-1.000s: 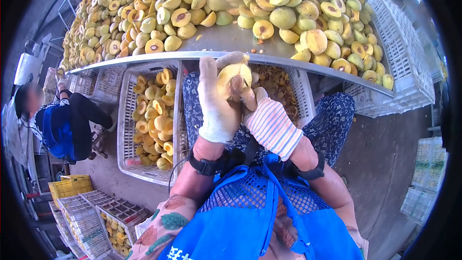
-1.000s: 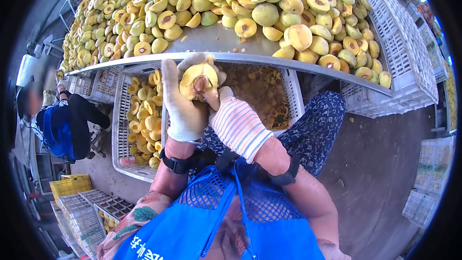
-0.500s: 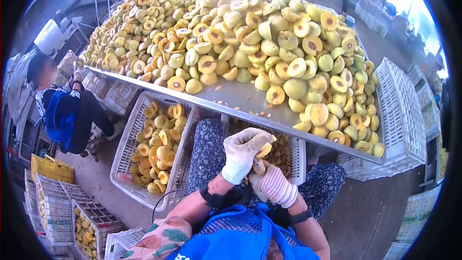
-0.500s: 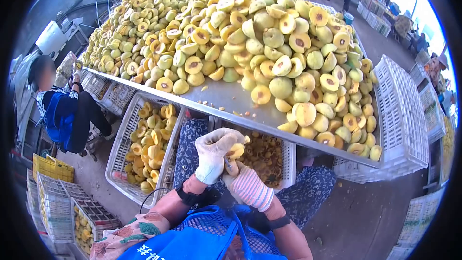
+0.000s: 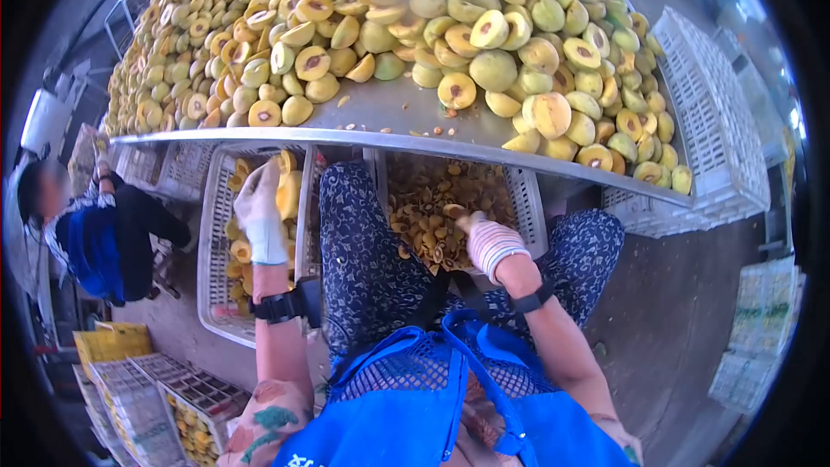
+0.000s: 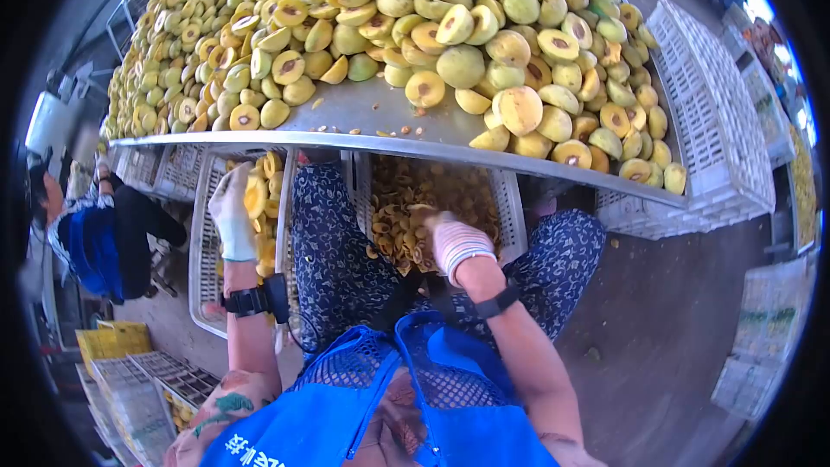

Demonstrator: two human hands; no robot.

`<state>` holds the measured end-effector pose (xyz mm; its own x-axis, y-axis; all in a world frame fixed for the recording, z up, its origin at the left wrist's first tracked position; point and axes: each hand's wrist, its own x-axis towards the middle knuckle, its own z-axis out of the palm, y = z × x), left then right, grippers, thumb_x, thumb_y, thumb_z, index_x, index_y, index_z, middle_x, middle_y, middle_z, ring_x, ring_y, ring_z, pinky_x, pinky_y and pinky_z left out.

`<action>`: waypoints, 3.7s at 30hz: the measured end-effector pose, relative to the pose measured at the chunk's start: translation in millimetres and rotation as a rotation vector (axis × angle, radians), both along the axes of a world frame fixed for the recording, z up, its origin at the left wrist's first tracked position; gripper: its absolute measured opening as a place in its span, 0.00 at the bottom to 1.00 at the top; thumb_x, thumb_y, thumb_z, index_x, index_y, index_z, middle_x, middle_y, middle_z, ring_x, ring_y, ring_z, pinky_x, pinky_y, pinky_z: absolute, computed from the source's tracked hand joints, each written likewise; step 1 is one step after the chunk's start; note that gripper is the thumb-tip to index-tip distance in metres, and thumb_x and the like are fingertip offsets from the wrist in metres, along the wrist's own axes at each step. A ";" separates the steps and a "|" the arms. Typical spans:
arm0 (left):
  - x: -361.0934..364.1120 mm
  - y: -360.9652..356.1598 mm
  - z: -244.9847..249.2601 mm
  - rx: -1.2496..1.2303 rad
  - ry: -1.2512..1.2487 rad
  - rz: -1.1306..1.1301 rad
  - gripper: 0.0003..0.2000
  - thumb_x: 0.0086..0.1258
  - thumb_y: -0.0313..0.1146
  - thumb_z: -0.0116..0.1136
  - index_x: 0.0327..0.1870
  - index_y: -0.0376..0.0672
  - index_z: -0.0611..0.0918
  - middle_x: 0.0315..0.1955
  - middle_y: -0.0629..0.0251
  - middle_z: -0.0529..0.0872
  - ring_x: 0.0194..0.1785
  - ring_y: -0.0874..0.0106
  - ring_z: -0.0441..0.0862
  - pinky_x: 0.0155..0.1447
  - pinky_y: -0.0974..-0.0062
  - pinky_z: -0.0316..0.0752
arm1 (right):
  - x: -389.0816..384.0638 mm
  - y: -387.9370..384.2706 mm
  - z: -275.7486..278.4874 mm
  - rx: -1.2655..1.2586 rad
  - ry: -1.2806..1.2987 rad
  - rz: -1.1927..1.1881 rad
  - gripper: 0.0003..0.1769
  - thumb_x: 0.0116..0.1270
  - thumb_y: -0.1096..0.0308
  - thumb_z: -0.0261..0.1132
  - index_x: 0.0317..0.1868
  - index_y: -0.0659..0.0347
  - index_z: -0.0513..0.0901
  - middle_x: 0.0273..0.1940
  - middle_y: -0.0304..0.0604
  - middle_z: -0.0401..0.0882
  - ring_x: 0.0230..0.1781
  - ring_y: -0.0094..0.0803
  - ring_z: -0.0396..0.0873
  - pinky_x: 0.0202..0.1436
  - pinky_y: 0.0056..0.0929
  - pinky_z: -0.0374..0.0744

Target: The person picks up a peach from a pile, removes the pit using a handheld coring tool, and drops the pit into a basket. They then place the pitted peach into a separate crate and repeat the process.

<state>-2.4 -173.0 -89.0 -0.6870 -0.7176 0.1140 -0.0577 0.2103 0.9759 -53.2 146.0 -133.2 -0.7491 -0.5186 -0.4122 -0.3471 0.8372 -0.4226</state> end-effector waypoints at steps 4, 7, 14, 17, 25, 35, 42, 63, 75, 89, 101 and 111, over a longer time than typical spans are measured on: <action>-20.8 17.0 28.3 -0.122 -0.077 0.024 0.18 0.63 0.33 0.60 0.52 0.32 0.77 0.47 0.59 0.81 0.46 0.76 0.77 0.54 0.80 0.70 | -3.9 -2.1 -30.8 0.072 -0.149 -0.021 0.15 0.65 0.68 0.48 0.48 0.68 0.72 0.34 0.62 0.79 0.40 0.50 0.80 0.42 0.45 0.77; -86.5 77.6 42.3 -0.359 -0.230 -0.332 0.18 0.61 0.34 0.58 0.50 0.32 0.78 0.39 0.59 0.84 0.44 0.74 0.79 0.50 0.79 0.71 | 4.4 -13.5 -54.9 0.009 -0.241 0.128 0.17 0.64 0.62 0.52 0.48 0.62 0.75 0.34 0.59 0.80 0.40 0.53 0.79 0.44 0.47 0.76; -212.5 175.7 7.7 -0.753 -0.539 -0.564 0.22 0.49 0.41 0.62 0.43 0.34 0.77 0.38 0.45 0.81 0.44 0.54 0.80 0.51 0.67 0.73 | 7.9 13.5 -42.5 -0.079 -0.247 0.129 0.19 0.67 0.60 0.49 0.50 0.65 0.73 0.36 0.60 0.80 0.40 0.51 0.80 0.41 0.44 0.77; -199.4 166.8 4.7 -0.574 -0.499 -0.609 0.26 0.48 0.31 0.64 0.50 0.31 0.73 0.40 0.47 0.80 0.43 0.53 0.80 0.51 0.65 0.75 | -1.2 17.9 -19.4 -0.046 -0.354 -0.127 0.20 0.66 0.59 0.50 0.51 0.64 0.72 0.35 0.59 0.80 0.40 0.51 0.80 0.41 0.44 0.77; -94.4 142.4 34.9 0.908 0.170 -0.653 0.19 0.62 0.28 0.53 0.54 0.34 0.68 0.44 0.56 0.76 0.45 0.61 0.77 0.48 0.61 0.78 | -5.1 15.3 2.3 -0.189 0.002 -0.096 0.13 0.62 0.71 0.56 0.48 0.56 0.77 0.38 0.54 0.75 0.38 0.46 0.80 0.34 0.39 0.79; -11.1 156.7 61.3 1.084 0.458 -0.494 0.23 0.69 0.44 0.46 0.58 0.35 0.68 0.46 0.53 0.77 0.47 0.56 0.78 0.52 0.58 0.74 | 44.6 -44.1 87.8 -0.492 0.493 -0.128 0.10 0.60 0.69 0.60 0.42 0.61 0.74 0.32 0.52 0.71 0.22 0.48 0.77 0.22 0.39 0.76; 3.2 154.5 61.0 0.866 0.605 -0.601 0.24 0.65 0.45 0.49 0.57 0.37 0.68 0.49 0.54 0.75 0.51 0.56 0.76 0.57 0.53 0.72 | 58.1 -60.4 84.5 -0.494 0.511 -0.207 0.11 0.61 0.66 0.60 0.41 0.61 0.71 0.27 0.53 0.72 0.21 0.48 0.77 0.21 0.41 0.75; -10.8 172.6 56.8 0.640 0.384 -0.283 0.11 0.67 0.35 0.57 0.39 0.34 0.78 0.29 0.58 0.82 0.29 0.72 0.80 0.33 0.76 0.78 | 34.4 -43.5 77.3 -0.519 0.182 0.020 0.12 0.59 0.64 0.58 0.37 0.65 0.75 0.30 0.57 0.76 0.30 0.53 0.78 0.31 0.44 0.79; 9.9 161.7 74.4 0.536 0.146 -0.349 0.05 0.57 0.24 0.65 0.33 0.35 0.82 0.26 0.69 0.83 0.29 0.83 0.78 0.33 0.84 0.75 | 46.7 -39.6 81.4 -0.479 0.170 -0.048 0.09 0.62 0.72 0.55 0.43 0.63 0.72 0.31 0.53 0.77 0.32 0.55 0.77 0.35 0.42 0.75; 15.2 149.3 67.9 0.519 0.502 -0.099 0.03 0.65 0.27 0.57 0.36 0.37 0.80 0.29 0.70 0.80 0.32 0.83 0.74 0.35 0.85 0.70 | 44.9 -68.7 111.5 -0.422 0.137 0.101 0.16 0.59 0.63 0.61 0.43 0.60 0.69 0.33 0.54 0.74 0.32 0.56 0.76 0.32 0.46 0.77; 13.8 157.6 72.1 0.347 0.539 -0.146 0.16 0.70 0.42 0.53 0.38 0.35 0.79 0.30 0.58 0.83 0.32 0.73 0.80 0.37 0.79 0.76 | 37.5 -52.0 110.5 -0.643 0.311 0.427 0.12 0.59 0.66 0.53 0.40 0.64 0.75 0.25 0.58 0.75 0.25 0.50 0.78 0.27 0.44 0.76; 14.3 156.5 85.0 0.032 0.641 -0.389 0.06 0.62 0.26 0.55 0.34 0.32 0.81 0.35 0.54 0.81 0.37 0.67 0.80 0.41 0.73 0.76 | 54.6 -47.6 113.7 -0.710 0.345 0.179 0.12 0.59 0.68 0.56 0.42 0.65 0.72 0.27 0.55 0.74 0.24 0.50 0.77 0.24 0.44 0.76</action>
<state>11.9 -16.4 -4.0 -0.6975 -0.4461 0.5607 0.5970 0.0708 0.7991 1.4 98.4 -19.5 -0.6544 -0.6940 0.3002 -0.6587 0.3284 -0.6769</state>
